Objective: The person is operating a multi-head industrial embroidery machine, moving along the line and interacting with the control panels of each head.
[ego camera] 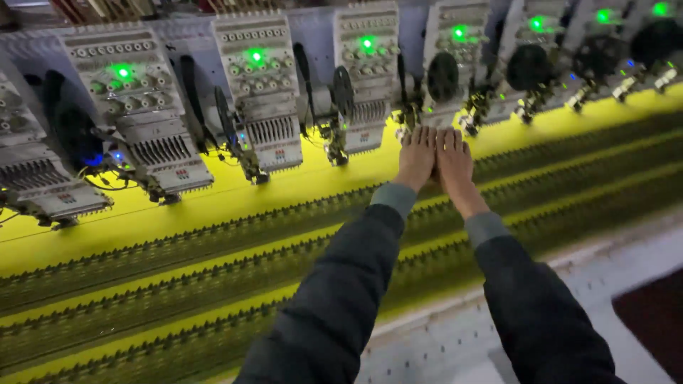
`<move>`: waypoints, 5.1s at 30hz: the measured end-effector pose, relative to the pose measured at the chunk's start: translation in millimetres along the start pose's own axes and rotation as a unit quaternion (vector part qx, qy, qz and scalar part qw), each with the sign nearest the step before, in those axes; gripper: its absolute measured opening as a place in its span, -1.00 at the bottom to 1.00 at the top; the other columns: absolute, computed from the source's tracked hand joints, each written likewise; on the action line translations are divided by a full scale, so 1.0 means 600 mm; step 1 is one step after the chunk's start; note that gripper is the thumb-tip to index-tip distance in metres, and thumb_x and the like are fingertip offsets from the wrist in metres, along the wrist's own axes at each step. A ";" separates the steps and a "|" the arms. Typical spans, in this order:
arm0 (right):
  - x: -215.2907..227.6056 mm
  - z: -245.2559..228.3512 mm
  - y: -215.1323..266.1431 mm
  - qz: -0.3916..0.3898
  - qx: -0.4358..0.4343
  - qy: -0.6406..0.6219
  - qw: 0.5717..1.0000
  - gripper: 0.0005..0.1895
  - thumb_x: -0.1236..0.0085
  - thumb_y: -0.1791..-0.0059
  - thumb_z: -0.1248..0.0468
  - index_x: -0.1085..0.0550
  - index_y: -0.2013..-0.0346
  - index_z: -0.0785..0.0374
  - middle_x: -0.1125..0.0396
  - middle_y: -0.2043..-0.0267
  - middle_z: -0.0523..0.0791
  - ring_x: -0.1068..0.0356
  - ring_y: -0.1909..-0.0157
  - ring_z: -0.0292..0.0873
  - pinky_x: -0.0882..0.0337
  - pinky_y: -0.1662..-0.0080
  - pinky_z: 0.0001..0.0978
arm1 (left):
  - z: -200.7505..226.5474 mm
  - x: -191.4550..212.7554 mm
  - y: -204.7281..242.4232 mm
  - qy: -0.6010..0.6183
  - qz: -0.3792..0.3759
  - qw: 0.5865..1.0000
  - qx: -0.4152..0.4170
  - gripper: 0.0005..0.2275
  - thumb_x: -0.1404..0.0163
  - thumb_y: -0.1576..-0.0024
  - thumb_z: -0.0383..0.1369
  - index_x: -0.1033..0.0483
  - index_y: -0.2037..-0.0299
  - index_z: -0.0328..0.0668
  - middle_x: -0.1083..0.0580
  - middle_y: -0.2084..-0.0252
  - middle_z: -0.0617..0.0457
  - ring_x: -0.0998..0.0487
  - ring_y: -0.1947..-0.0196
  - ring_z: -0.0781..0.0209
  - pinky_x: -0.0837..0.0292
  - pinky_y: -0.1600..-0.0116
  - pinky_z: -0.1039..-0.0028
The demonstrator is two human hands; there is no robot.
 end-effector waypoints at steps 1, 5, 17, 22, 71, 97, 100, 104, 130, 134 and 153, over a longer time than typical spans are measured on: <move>0.002 0.006 0.022 -0.006 -0.009 0.002 1.000 -0.46 0.17 -0.16 0.34 -0.12 -0.45 0.29 -0.10 -0.44 0.11 -0.07 -0.49 0.15 -0.25 -0.29 -0.06 | 0.017 0.017 0.029 0.002 -0.004 1.000 -0.010 -0.53 0.38 -0.41 -0.26 0.04 -0.53 -0.12 -0.11 -0.58 -0.05 0.00 -0.59 -0.02 0.05 -0.56 0.14; 0.055 -0.003 0.148 -0.061 -0.042 -0.034 0.997 -0.33 -0.01 -0.10 0.29 -0.11 -0.50 0.31 -0.05 -0.51 0.15 -0.01 -0.53 0.19 -0.12 -0.40 0.07 | 0.073 0.082 0.161 0.021 0.001 0.999 -0.034 -0.54 0.41 -0.39 -0.35 -0.07 -0.52 -0.16 -0.22 -0.53 -0.05 -0.13 -0.54 -0.01 -0.09 -0.50 0.18; 0.258 -0.015 0.400 -0.198 -0.077 -0.038 0.976 0.01 -0.14 0.03 0.40 0.20 -0.59 0.15 0.25 -0.65 0.06 0.26 -0.64 0.15 0.02 -0.47 0.03 | 0.220 0.194 0.396 -0.007 -0.181 0.982 -0.045 -0.50 0.50 -0.45 -0.36 0.26 -0.60 -0.18 0.18 -0.66 -0.05 0.24 -0.64 -0.05 0.26 -0.60 0.13; 0.287 0.045 0.485 -0.192 -0.087 -0.039 0.977 -0.06 -0.04 -0.01 0.14 0.17 -0.59 0.14 0.21 -0.64 0.06 0.22 -0.63 0.18 0.01 -0.46 0.05 | 0.312 0.260 0.458 0.012 -0.187 0.981 -0.055 -0.49 0.50 -0.44 -0.37 0.27 -0.61 -0.20 0.19 -0.66 -0.08 0.25 -0.64 -0.08 0.26 -0.60 0.10; 0.375 0.670 1.026 -0.154 -0.024 -0.034 0.987 -0.33 0.22 -0.15 0.34 0.07 -0.56 0.20 0.12 -0.62 0.05 0.13 -0.61 0.12 -0.07 -0.46 -0.05 | 1.131 0.333 0.586 0.025 0.092 0.995 0.029 -0.59 0.30 -0.34 -0.36 -0.32 -0.36 -0.28 -0.44 -0.32 -0.11 -0.30 -0.38 -0.06 -0.16 -0.35 0.14; 0.089 1.124 0.955 -0.217 0.061 0.040 0.973 -0.24 0.04 -0.12 0.27 0.10 -0.57 0.16 0.13 -0.62 -0.05 0.11 -0.62 0.00 -0.10 -0.47 -0.28 | 1.470 0.126 0.216 0.032 -0.151 0.985 0.072 -0.29 -0.09 -0.19 -0.28 0.00 -0.50 -0.35 -0.15 -0.52 -0.20 0.01 -0.55 -0.13 0.10 -0.52 0.11; 0.075 1.139 0.897 -0.212 0.060 -0.065 0.973 -0.10 -0.07 -0.07 0.27 0.20 -0.58 0.10 0.25 -0.63 -0.05 0.16 -0.62 0.07 -0.02 -0.49 -0.16 | 1.461 0.173 0.178 0.023 -0.117 0.988 0.096 -0.46 0.14 -0.29 -0.33 -0.06 -0.47 -0.29 -0.19 -0.49 -0.14 -0.07 -0.50 -0.08 0.10 -0.48 0.13; 0.057 1.137 0.838 -0.162 0.083 -0.034 0.983 -0.05 -0.14 -0.05 0.21 0.20 -0.59 0.06 0.24 -0.61 -0.06 0.16 -0.61 0.06 -0.03 -0.48 -0.09 | 1.434 0.151 0.123 -0.026 -0.110 0.986 0.120 -0.49 0.19 -0.38 -0.33 -0.03 -0.52 -0.25 -0.10 -0.56 -0.12 0.01 -0.56 -0.08 0.16 -0.53 0.10; -0.377 1.086 0.478 -0.125 0.134 -0.153 0.971 0.24 -0.24 0.14 -0.08 0.29 -0.61 0.11 0.38 -0.67 -0.03 0.33 -0.64 0.15 0.00 -0.45 0.06 | 1.219 -0.129 -0.229 -0.120 -0.156 0.956 0.216 -0.48 0.43 -0.42 -0.36 0.20 -0.58 -0.26 0.10 -0.63 -0.12 0.21 -0.62 -0.07 0.33 -0.56 0.09; -0.406 1.074 0.406 -0.071 0.136 -0.054 0.987 -0.05 -0.09 -0.04 0.27 0.21 -0.60 0.10 0.27 -0.65 -0.01 0.19 -0.61 0.12 -0.03 -0.45 -0.04 | 1.166 -0.149 -0.297 -0.135 -0.166 0.955 0.203 -0.50 0.36 -0.45 -0.30 0.13 -0.59 -0.14 0.03 -0.62 -0.01 0.09 -0.60 0.04 0.22 -0.57 0.21; -0.594 1.032 -0.004 0.014 0.113 -0.023 0.993 -0.17 -0.03 -0.10 0.35 0.10 -0.59 0.05 0.08 -0.55 -0.11 0.02 -0.55 -0.02 -0.30 -0.36 -0.27 | 0.873 -0.317 -0.667 -0.068 -0.124 0.969 0.203 -0.52 0.47 -0.42 -0.35 0.14 -0.56 -0.17 0.02 -0.61 -0.05 0.15 -0.60 0.03 0.29 -0.58 0.19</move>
Point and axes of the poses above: each hand's wrist, its own y-axis away from the middle knuckle, its own x-axis out of the back of the hand, z = x × y, the point moved 6 cm from there along -y, towards the middle knuckle
